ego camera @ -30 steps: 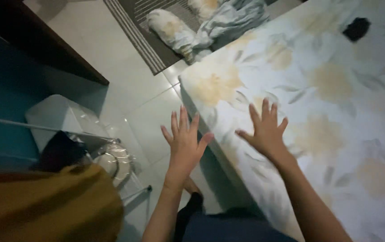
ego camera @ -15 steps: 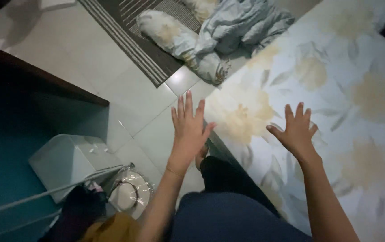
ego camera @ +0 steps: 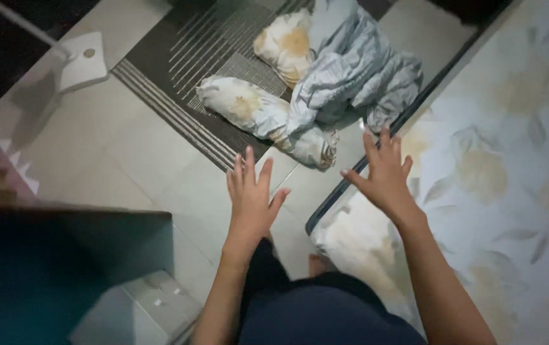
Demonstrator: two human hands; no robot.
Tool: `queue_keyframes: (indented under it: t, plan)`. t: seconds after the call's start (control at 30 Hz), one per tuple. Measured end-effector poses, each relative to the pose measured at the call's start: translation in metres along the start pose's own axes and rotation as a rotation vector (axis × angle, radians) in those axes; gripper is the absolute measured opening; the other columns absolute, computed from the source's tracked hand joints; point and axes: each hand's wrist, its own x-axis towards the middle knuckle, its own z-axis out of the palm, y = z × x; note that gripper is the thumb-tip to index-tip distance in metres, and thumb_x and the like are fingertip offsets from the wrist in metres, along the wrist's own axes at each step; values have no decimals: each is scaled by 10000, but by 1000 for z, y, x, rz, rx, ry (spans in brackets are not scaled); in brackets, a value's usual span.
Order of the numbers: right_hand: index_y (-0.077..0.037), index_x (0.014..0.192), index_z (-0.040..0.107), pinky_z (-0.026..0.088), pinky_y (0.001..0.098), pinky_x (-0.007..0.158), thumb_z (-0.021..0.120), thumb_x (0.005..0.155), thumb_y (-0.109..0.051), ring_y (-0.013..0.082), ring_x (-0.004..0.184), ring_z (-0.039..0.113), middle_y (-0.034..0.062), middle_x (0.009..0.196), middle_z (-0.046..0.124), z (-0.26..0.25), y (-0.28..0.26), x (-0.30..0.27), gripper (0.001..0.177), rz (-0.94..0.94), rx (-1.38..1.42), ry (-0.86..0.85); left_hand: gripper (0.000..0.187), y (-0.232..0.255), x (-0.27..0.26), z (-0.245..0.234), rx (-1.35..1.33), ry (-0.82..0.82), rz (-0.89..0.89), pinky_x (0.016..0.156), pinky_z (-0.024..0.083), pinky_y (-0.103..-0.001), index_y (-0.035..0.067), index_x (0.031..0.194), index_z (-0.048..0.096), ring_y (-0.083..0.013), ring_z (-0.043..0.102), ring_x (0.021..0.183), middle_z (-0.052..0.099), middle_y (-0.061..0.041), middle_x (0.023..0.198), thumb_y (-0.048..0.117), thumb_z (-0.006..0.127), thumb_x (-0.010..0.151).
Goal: Scrubbing a pillowcase with a brush, placing it on the bed, and opening the window curtains.
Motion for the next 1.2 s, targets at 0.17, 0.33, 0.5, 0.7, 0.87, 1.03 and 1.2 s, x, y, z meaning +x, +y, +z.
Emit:
queue_keyframes:
  t: [0.17, 0.33, 0.5, 0.7, 0.87, 1.03, 1.2]
  plan:
    - [-148, 1586, 354, 190, 820, 1048, 747, 780, -604, 513, 1530, 128, 260, 1686, 144, 27, 7, 7, 1005, 189, 57, 26, 702, -40, 75, -12, -76, -38, 163, 1145, 227, -690, 57, 1490, 508, -533, 238, 1499, 235, -288, 1652, 381, 733, 909]
    - [-126, 1573, 367, 206, 820, 1039, 747, 767, -578, 521, 1530, 130, 264, 1680, 154, 27, 2, 18, 1000, 356, 23, 51, 687, -74, 135, -5, -58, -107, 211, 1147, 213, -704, 70, 1441, 538, -520, 247, 1483, 259, -264, 1624, 386, 758, 873]
    - [-90, 1581, 377, 220, 818, 1045, 724, 806, -555, 534, 1546, 139, 292, 1698, 156, 19, -22, -6, 969, 446, 56, 162, 674, -72, 180, 22, -93, -180, 343, 1153, 208, -716, 75, 1431, 542, -520, 254, 1472, 258, -270, 1637, 389, 772, 881]
    - [-104, 1559, 394, 252, 793, 1032, 732, 777, -569, 538, 1521, 145, 293, 1671, 171, 29, 12, -10, 971, 584, 37, 128, 644, -44, 216, 63, -189, -225, 424, 1150, 210, -703, 115, 1404, 573, -510, 250, 1485, 272, -258, 1625, 352, 773, 840]
    - [-94, 1548, 399, 307, 720, 1066, 757, 772, -553, 533, 1511, 188, 293, 1659, 199, 46, 54, 38, 970, 600, -36, 39, 645, -43, 261, 88, -149, -265, 462, 1144, 200, -717, 123, 1401, 577, -517, 233, 1488, 264, -261, 1632, 417, 770, 860]
    - [-100, 1531, 406, 328, 641, 1122, 754, 789, -538, 444, 1507, 262, 228, 1622, 290, 4, 54, 128, 929, 435, -25, -41, 692, -22, 321, 113, -85, -237, 368, 1121, 197, -731, 109, 1429, 569, -520, 231, 1472, 275, -268, 1606, 427, 754, 842]
    - [-117, 1521, 393, 283, 644, 1104, 750, 815, -502, 420, 1490, 241, 183, 1644, 248, -20, 76, 203, 880, 273, -66, -73, 643, -1, 365, 136, -140, -191, 363, 1110, 206, -733, 107, 1384, 587, -525, 231, 1466, 273, -289, 1619, 417, 752, 847]
